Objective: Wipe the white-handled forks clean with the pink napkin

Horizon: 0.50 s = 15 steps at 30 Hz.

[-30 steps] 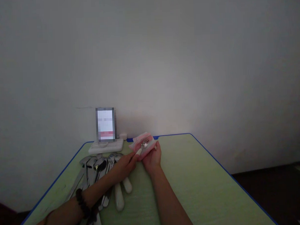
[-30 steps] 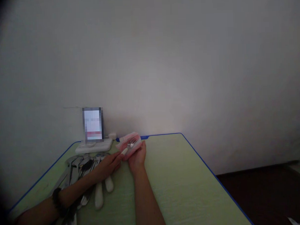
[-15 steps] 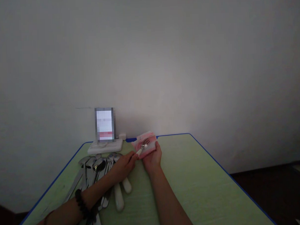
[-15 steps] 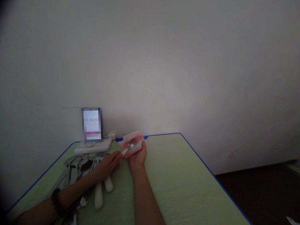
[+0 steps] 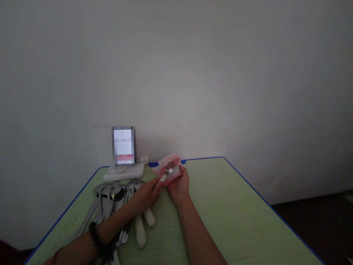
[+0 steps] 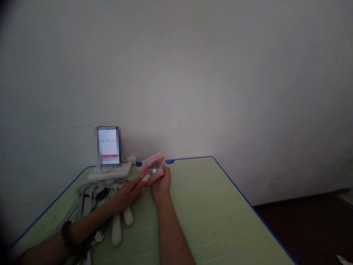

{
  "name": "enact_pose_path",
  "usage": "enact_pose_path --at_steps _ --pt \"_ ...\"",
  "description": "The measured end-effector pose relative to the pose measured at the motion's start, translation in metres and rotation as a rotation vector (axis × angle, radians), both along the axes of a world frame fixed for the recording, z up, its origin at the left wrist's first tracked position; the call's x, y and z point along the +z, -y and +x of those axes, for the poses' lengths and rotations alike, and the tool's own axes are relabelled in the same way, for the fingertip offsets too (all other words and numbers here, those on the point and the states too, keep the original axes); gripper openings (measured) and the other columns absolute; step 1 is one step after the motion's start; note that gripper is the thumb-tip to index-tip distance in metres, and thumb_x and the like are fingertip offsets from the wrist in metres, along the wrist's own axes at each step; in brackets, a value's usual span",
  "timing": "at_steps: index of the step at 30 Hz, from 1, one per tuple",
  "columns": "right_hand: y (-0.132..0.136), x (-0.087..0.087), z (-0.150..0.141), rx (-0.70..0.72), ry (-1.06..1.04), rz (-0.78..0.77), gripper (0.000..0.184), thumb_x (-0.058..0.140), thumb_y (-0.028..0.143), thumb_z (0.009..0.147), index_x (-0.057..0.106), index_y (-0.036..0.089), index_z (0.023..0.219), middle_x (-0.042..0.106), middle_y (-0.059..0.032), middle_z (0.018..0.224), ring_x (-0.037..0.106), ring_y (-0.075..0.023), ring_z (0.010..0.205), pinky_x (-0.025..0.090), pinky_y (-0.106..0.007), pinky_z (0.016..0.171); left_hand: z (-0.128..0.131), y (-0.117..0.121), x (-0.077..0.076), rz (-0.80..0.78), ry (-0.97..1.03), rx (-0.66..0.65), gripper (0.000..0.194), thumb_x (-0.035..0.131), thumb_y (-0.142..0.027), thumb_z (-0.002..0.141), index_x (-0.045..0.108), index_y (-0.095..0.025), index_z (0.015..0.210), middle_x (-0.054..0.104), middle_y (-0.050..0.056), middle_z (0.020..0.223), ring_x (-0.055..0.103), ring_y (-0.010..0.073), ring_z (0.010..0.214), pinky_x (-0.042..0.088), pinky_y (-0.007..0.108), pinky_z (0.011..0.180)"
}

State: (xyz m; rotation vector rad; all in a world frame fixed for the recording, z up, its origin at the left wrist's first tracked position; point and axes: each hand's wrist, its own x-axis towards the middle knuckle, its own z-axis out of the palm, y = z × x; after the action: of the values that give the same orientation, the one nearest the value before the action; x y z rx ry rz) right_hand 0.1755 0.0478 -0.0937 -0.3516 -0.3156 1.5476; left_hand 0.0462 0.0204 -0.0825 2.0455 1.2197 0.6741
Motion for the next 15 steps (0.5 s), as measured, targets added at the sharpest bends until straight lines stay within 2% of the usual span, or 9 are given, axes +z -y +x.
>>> enact_pose_path --at_steps 3,8,10,15 --pt "-0.0001 0.0009 -0.0024 0.002 0.026 -0.003 0.021 0.049 0.027 0.072 0.065 0.018 0.084 0.071 0.0003 0.077 0.064 -0.0155 0.074 0.051 -0.029 0.079 -0.0009 -0.0001 -0.0021 -0.04 0.04 -0.007 0.043 0.031 -0.048 0.089 0.051 -0.015 0.108 0.049 -0.005 0.048 0.049 0.0157 0.044 0.034 0.024 0.045" --pt "-0.0017 -0.0017 -0.0039 -0.013 0.035 -0.021 0.02 0.049 0.027 0.071 0.065 0.018 0.08 0.072 0.0001 0.075 0.065 -0.0151 0.071 0.051 -0.028 0.076 -0.0018 0.0012 -0.0009 -0.034 0.046 -0.035 0.042 0.031 -0.047 0.09 0.055 -0.015 0.103 0.05 -0.005 0.046 0.049 0.0153 0.042 0.037 0.024 0.046" --pt "-0.0035 -0.0038 -0.0036 -0.001 0.038 -0.024 0.022 0.049 0.029 0.072 0.065 0.017 0.081 0.072 -0.0006 0.077 0.065 -0.0158 0.073 0.051 -0.029 0.077 -0.0015 0.0023 0.0007 -0.034 0.056 -0.028 0.043 0.032 -0.046 0.091 0.054 -0.015 0.109 0.05 -0.005 0.046 0.049 0.0151 0.043 0.037 0.024 0.046" --pt "-0.0068 -0.0063 -0.0035 -0.041 0.026 -0.032 0.022 0.05 0.034 0.077 0.065 0.018 0.081 0.072 -0.0001 0.079 0.065 -0.0143 0.077 0.05 -0.029 0.081 -0.0008 0.0033 0.0024 -0.017 0.141 0.019 0.054 0.034 -0.047 0.09 0.038 -0.014 0.133 0.043 -0.007 0.048 0.043 0.0135 0.043 0.032 0.022 0.043"
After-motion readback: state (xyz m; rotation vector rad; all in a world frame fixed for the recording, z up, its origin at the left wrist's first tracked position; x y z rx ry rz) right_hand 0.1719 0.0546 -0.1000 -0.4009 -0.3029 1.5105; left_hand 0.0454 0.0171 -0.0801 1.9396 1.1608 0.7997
